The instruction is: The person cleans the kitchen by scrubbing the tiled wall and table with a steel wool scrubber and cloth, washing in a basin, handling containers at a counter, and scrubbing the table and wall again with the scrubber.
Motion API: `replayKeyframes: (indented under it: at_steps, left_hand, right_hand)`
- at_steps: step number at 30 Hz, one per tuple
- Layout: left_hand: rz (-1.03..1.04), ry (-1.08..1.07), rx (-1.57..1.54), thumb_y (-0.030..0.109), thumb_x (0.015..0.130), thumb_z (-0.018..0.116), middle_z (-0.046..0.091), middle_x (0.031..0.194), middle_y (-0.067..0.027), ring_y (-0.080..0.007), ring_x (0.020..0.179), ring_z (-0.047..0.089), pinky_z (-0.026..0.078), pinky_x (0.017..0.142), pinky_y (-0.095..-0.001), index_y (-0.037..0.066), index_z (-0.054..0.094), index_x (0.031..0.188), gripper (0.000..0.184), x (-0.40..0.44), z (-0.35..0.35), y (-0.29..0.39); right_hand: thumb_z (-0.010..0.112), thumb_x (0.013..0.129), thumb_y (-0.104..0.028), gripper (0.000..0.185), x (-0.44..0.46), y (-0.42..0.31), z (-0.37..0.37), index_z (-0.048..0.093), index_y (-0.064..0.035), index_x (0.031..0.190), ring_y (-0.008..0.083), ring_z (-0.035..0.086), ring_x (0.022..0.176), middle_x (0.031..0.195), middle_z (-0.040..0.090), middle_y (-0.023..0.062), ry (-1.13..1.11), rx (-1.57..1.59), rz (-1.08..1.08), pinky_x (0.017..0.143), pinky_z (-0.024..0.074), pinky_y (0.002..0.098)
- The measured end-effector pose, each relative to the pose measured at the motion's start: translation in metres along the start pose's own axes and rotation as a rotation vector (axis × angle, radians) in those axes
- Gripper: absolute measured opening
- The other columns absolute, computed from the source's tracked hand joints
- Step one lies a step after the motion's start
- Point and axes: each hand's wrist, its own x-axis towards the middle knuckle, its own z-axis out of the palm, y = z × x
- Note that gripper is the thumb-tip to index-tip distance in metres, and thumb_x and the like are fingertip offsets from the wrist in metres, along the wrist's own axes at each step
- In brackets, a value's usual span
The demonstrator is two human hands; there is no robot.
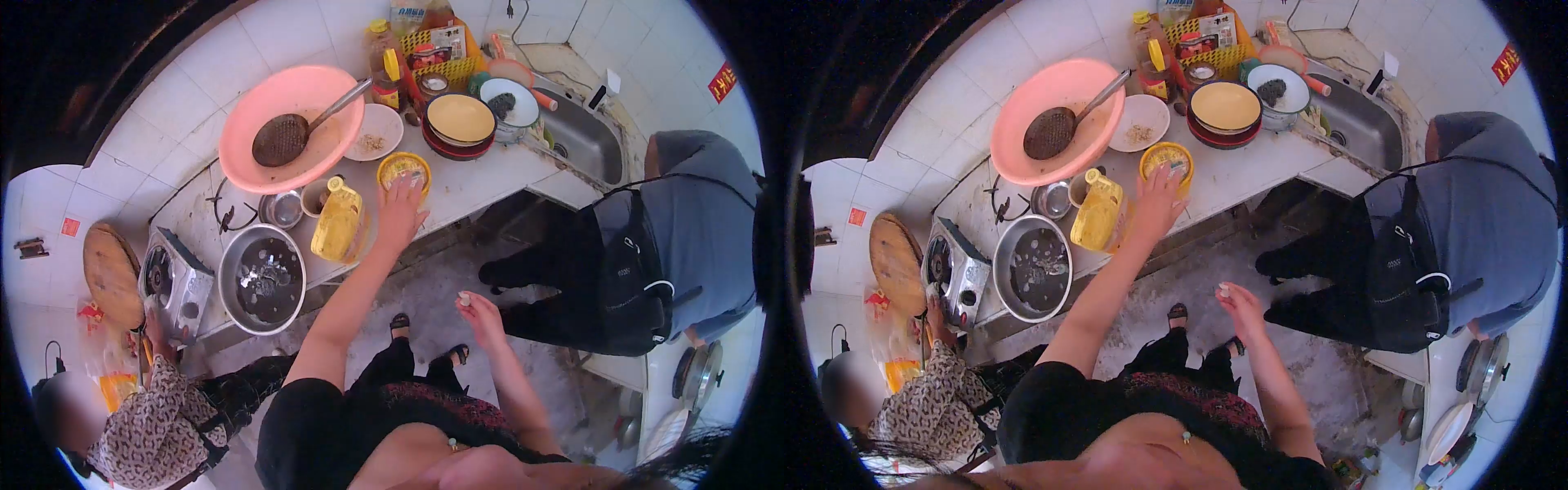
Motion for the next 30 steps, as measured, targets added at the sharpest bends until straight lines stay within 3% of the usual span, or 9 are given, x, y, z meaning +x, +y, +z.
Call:
replayKeyframes:
  at_steps: [3,7,10,14,18,21,24,27,30]
  left_hand:
    - [-0.141,-0.006,-0.135,0.026,0.076,0.065,0.041,0.131,-0.0157,-0.0342,0.119,0.039,0.031,0.097,-0.0507,0.006,0.044,0.128,0.060,-0.047,-0.058,0.015]
    - [-0.336,0.442,0.226,0.017,0.076,0.062,0.052,0.113,-0.0197,-0.0375,0.107,0.047,0.036,0.092,-0.0443,0.000,0.050,0.118,0.047,-0.080,-0.098,-0.030]
    - [-0.477,0.248,-0.039,0.011,0.075,0.060,0.055,0.107,-0.0206,-0.0383,0.103,0.050,0.039,0.090,-0.0432,-0.001,0.053,0.114,0.042,-0.084,-0.077,-0.081]
    - [-0.291,0.316,-0.017,-0.001,0.072,0.053,0.057,0.104,-0.0207,-0.0368,0.101,0.052,0.040,0.090,-0.0427,-0.001,0.056,0.110,0.038,-0.073,-0.047,-0.112]
    - [-0.409,0.326,-0.094,-0.003,0.071,0.053,0.056,0.110,-0.0216,-0.0373,0.105,0.051,0.039,0.093,-0.0415,-0.001,0.054,0.115,0.043,-0.048,-0.042,-0.106]
    - [-0.145,0.404,-0.150,0.006,0.077,0.057,0.059,0.110,-0.0193,-0.0339,0.106,0.052,0.038,0.095,-0.0416,-0.002,0.058,0.109,0.033,-0.038,-0.049,-0.098]
    - [-0.306,0.438,0.133,0.025,0.079,0.065,0.053,0.120,-0.0185,-0.0379,0.110,0.049,0.040,0.092,-0.0455,0.002,0.050,0.122,0.051,-0.054,-0.038,-0.115]
    - [0.034,0.549,0.137,0.020,0.081,0.060,0.054,0.115,-0.0191,-0.0383,0.108,0.049,0.041,0.090,-0.0455,0.000,0.050,0.120,0.044,-0.065,-0.104,0.001]
    - [0.350,0.474,0.077,0.018,0.082,0.059,0.056,0.113,-0.0181,-0.0377,0.107,0.049,0.039,0.091,-0.0459,-0.001,0.053,0.116,0.040,-0.105,-0.040,0.034]
  right_hand:
    - [0.054,0.091,-0.019,0.027,-0.004,0.013,-0.007,0.058,-0.0008,0.109,0.0146,0.061,0.089,0.100,0.064,0.0086,-0.048,-0.003,0.001,0.080,0.0467,0.0256]
    - [0.051,0.092,-0.022,0.027,-0.025,0.034,-0.029,0.058,-0.0014,0.109,0.0146,0.061,0.088,0.100,0.064,0.0088,-0.046,-0.073,0.039,0.080,0.0469,0.0257]
    - [0.051,0.092,-0.023,0.027,-0.040,0.057,-0.052,0.059,-0.0025,0.108,0.0148,0.061,0.086,0.099,0.064,0.0081,0.009,-0.088,0.013,0.077,0.0468,0.0254]
    - [0.052,0.091,-0.023,0.025,-0.076,0.068,-0.067,0.061,-0.0043,0.105,0.0127,0.061,0.086,0.097,0.064,0.0057,0.234,-0.051,-0.017,0.075,0.0462,0.0246]
    - [0.056,0.089,-0.021,0.024,-0.089,0.094,-0.104,0.061,-0.0036,0.105,0.0114,0.059,0.083,0.093,0.064,0.0038,0.381,0.058,-0.038,0.075,0.0458,0.0237]
    - [0.057,0.089,-0.019,0.025,-0.110,0.134,-0.126,0.061,-0.0015,0.107,0.0124,0.060,0.083,0.093,0.064,0.0049,0.441,0.142,-0.117,0.077,0.0473,0.0242]
    - [0.056,0.090,-0.019,0.027,-0.157,0.180,-0.148,0.059,0.0004,0.108,0.0141,0.061,0.086,0.095,0.064,0.0073,0.520,0.217,-0.196,0.079,0.0495,0.0248]
    - [0.053,0.091,-0.021,0.028,-0.214,0.195,-0.170,0.057,0.0004,0.110,0.0155,0.061,0.090,0.099,0.063,0.0086,0.648,0.477,-0.255,0.080,0.0494,0.0254]
    - [0.049,0.093,-0.022,0.030,-0.284,0.257,-0.216,0.056,0.0009,0.111,0.0176,0.060,0.094,0.104,0.062,0.0100,0.661,0.843,-0.426,0.083,0.0486,0.0263]
